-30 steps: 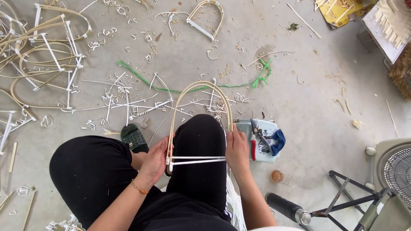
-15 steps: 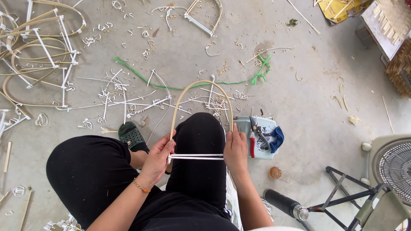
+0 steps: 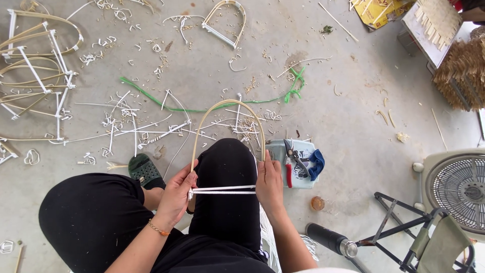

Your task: The person is assembling and wrapping bamboo or wood furniture components using white tape and cutting tools.

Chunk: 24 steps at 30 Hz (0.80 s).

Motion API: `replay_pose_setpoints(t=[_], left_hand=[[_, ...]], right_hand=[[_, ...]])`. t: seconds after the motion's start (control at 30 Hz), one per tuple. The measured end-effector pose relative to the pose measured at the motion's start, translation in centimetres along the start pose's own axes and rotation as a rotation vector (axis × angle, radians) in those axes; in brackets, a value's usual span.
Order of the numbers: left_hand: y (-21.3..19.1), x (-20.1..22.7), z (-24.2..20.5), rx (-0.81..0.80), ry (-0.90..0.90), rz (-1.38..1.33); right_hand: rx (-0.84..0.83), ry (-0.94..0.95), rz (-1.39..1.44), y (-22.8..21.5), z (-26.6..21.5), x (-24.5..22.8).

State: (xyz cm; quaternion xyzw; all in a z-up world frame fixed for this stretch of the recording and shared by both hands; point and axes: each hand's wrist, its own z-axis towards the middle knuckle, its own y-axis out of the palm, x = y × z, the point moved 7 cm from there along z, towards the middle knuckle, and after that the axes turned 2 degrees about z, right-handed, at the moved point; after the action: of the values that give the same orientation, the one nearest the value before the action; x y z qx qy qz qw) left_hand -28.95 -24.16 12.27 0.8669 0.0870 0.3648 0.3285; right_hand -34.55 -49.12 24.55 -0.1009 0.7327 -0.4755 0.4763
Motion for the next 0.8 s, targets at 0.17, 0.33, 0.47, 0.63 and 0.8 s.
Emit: replay_pose_setpoints(t=[0.17,0.33,0.47,0.63,0.8], left_hand=[[0.1,0.4,0.1,0.008,-0.001,0.005],[0.1,0.4,-0.1,0.006,0.001,-0.004],[0.1,0.4,0.0,-0.002,0.006,-0.007],[-0.7,0.3,0.4,0.059,0.0,-0.048],[-1.4,0.1,0.7,0.075,-0.001,-0.104]], right_hand=[[0.005,-0.023,0.015,0.0,0.4,-0.4],[-0.032,0.015,-0.031,-0.1,0.7,-0.3],[-0.056,0.023,-0.038,-0.3,1.2,0.4],[-0.01,-0.198,0.251,-1.9,1.4,1.0],[0.066,0.018,0.972,-13.5,-1.1,-1.1]])
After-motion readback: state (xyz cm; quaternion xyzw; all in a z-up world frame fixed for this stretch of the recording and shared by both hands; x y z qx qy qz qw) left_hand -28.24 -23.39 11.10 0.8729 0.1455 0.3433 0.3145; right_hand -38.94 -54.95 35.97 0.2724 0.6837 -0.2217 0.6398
